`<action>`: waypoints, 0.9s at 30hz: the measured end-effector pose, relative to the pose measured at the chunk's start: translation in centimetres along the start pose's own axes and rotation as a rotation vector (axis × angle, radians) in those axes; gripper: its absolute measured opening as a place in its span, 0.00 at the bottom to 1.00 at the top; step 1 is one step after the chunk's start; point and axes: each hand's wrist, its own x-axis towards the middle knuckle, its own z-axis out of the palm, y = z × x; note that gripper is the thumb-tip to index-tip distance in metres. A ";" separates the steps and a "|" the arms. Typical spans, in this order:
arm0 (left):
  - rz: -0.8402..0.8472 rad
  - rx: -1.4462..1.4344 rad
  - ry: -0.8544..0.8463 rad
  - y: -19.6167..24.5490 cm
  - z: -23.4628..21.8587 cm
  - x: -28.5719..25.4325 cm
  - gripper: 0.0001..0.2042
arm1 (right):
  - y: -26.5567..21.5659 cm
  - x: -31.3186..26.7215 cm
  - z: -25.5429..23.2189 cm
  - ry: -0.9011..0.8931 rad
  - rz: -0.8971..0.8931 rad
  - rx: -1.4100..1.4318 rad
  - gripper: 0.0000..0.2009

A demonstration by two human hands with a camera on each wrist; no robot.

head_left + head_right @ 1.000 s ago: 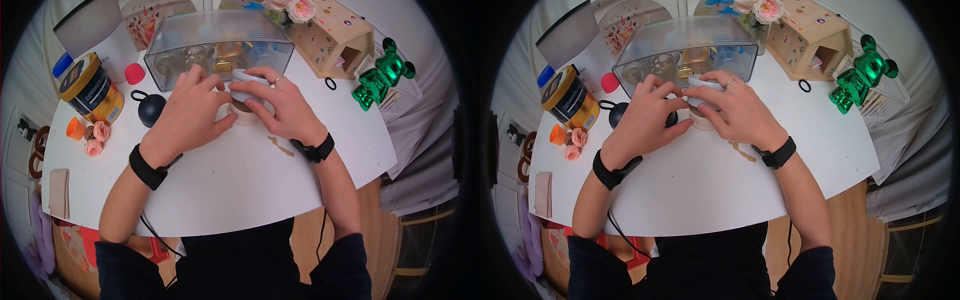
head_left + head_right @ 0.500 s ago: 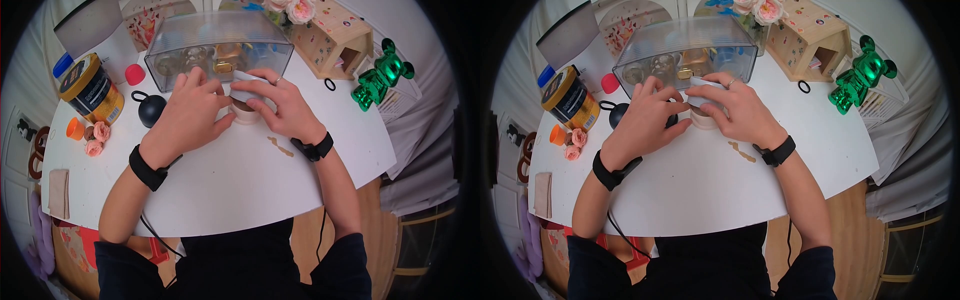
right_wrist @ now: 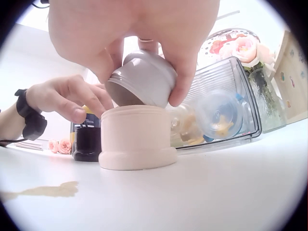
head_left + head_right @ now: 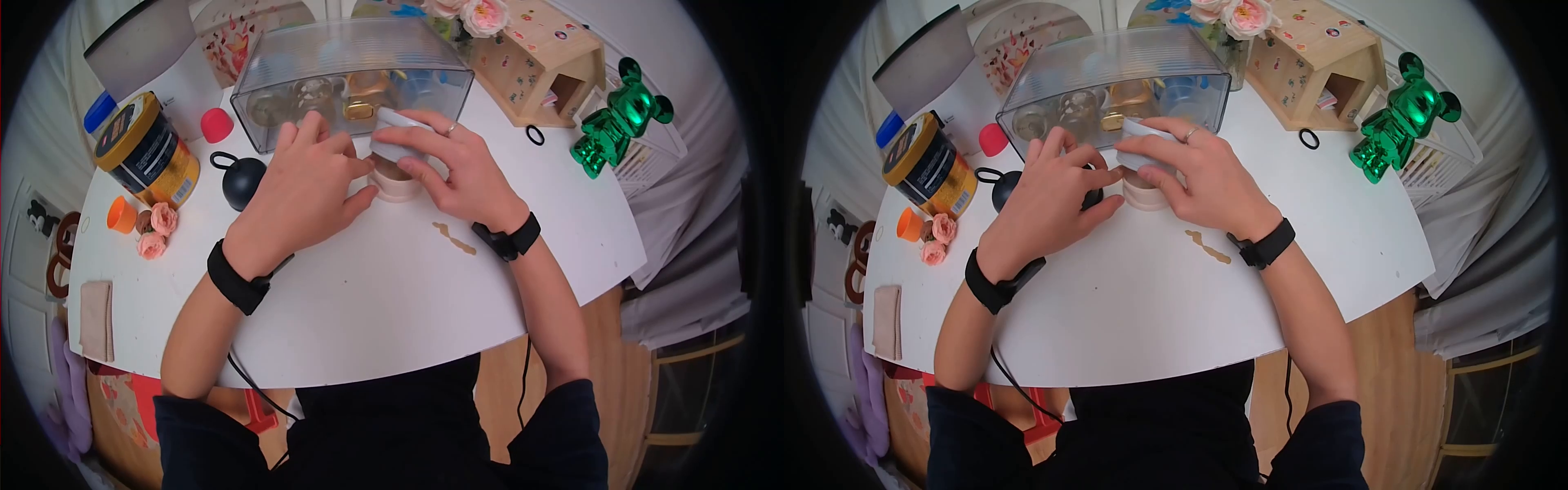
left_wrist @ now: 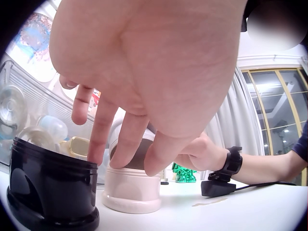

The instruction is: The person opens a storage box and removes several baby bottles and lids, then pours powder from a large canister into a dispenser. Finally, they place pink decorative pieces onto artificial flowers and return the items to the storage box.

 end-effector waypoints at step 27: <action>-0.023 -0.028 -0.033 -0.2 -0.4 -0.2 0.17 | 0.7 0.9 -3.2 0.143 0.597 0.565 0.18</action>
